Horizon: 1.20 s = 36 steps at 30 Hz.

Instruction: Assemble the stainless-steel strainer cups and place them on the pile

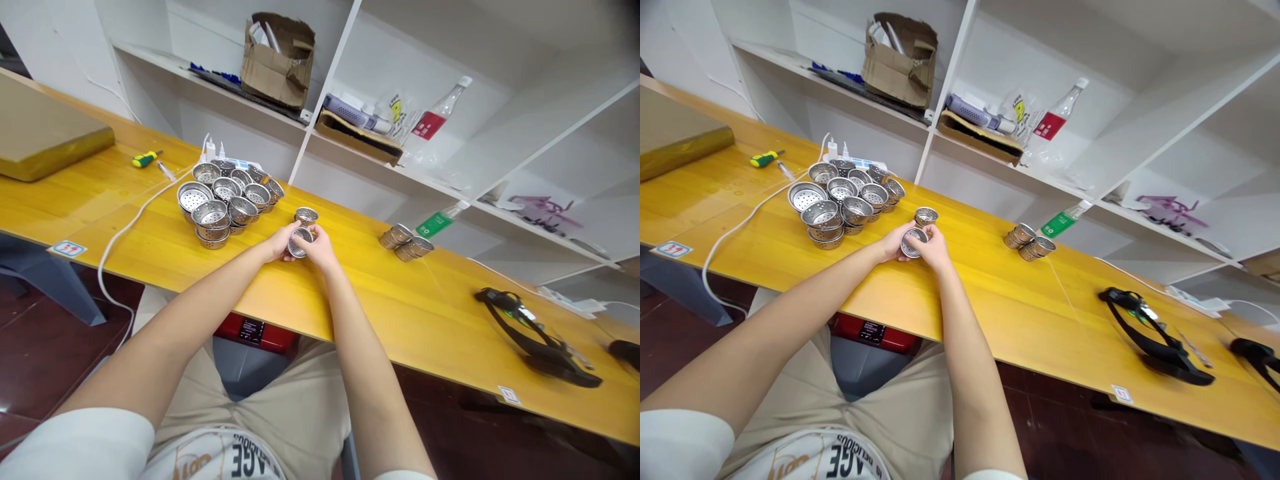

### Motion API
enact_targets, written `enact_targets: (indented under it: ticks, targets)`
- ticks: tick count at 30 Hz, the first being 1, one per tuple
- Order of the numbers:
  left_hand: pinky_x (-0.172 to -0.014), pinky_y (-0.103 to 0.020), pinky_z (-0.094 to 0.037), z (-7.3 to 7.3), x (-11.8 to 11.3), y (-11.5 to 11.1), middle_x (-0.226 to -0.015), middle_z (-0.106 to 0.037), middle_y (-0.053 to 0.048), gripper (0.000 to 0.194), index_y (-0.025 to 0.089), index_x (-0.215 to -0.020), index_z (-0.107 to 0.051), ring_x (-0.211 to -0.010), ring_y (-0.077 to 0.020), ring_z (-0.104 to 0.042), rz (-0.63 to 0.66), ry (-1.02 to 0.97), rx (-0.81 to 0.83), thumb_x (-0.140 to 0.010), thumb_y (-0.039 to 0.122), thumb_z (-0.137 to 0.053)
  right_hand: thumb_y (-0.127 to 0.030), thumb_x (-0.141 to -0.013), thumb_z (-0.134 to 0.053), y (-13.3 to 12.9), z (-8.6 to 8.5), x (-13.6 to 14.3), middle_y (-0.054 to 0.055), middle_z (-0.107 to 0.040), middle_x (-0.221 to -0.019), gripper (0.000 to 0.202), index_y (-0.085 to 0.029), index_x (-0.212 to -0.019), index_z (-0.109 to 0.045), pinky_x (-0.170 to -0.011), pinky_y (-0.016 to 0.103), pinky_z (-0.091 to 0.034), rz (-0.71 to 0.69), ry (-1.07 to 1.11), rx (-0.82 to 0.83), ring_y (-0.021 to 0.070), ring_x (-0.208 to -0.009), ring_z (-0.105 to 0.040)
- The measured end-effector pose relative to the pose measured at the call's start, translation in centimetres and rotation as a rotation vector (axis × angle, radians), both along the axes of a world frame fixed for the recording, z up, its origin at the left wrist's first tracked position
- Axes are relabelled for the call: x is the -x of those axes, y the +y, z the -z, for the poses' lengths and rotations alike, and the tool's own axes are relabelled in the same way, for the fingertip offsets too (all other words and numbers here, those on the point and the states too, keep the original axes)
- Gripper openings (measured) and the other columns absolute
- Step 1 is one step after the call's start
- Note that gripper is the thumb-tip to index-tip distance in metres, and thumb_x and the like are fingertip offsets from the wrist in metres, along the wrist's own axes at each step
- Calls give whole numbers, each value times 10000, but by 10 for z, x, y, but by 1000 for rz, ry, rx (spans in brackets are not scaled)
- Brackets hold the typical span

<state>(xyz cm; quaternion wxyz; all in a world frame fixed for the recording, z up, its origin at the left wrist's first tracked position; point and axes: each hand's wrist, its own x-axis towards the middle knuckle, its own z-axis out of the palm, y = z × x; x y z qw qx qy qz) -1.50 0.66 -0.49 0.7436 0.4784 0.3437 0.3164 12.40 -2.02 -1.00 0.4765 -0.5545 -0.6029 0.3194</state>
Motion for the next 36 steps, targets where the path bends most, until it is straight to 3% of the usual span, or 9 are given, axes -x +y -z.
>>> enact_targets:
  ticks: [5,16,22,29,33,36]
  targets:
    - [-289,-196,-272,4,0,4,-462,-553,-28,581,175,-836,-628,-302,-136,-482,15,-22,10,-1036,623,-317,-544,-661,-824,-1,-1,-1,-17,-692,-748,500,-262,-876,-472,-588,306,-524,-64,69,24,188,-637,-660]
    - [-284,-201,-272,6,-1,5,-470,-542,-18,561,178,-818,-621,-307,-129,-475,-6,-51,8,-1028,625,-354,-578,-621,-851,0,1,0,-4,-698,-794,557,-263,-896,-483,-640,343,-570,-31,42,16,206,-686,-676]
    - [-291,-200,-279,4,1,3,-478,-563,-26,586,179,-818,-622,-309,-129,-484,7,-57,19,-1001,680,-380,-639,-613,-845,-4,-4,1,-19,-693,-748,626,-277,-917,-434,-585,350,-568,-120,131,81,211,-607,-680]
    - [-287,-199,-288,5,2,5,-502,-603,-39,602,158,-864,-665,-319,-130,-502,24,-75,0,-1026,634,-334,-735,-625,-810,-9,-11,6,-12,-693,-727,667,-274,-922,-430,-483,292,-464,-108,178,146,199,-551,-656]
    - [-283,-206,-289,7,3,7,-501,-612,-48,612,159,-826,-650,-309,-135,-501,36,-90,9,-1050,591,-279,-766,-684,-742,-3,-7,0,-51,-592,-667,610,-264,-896,-470,-418,233,-307,-80,187,145,123,-477,-512]
    - [-292,-205,-302,8,3,8,-535,-651,-75,660,146,-821,-658,-316,-131,-512,60,-92,4,-1039,642,-280,-798,-746,-654,-3,-7,-4,-60,-537,-642,583,-263,-913,-493,-425,242,-298,-92,179,142,117,-471,-455]
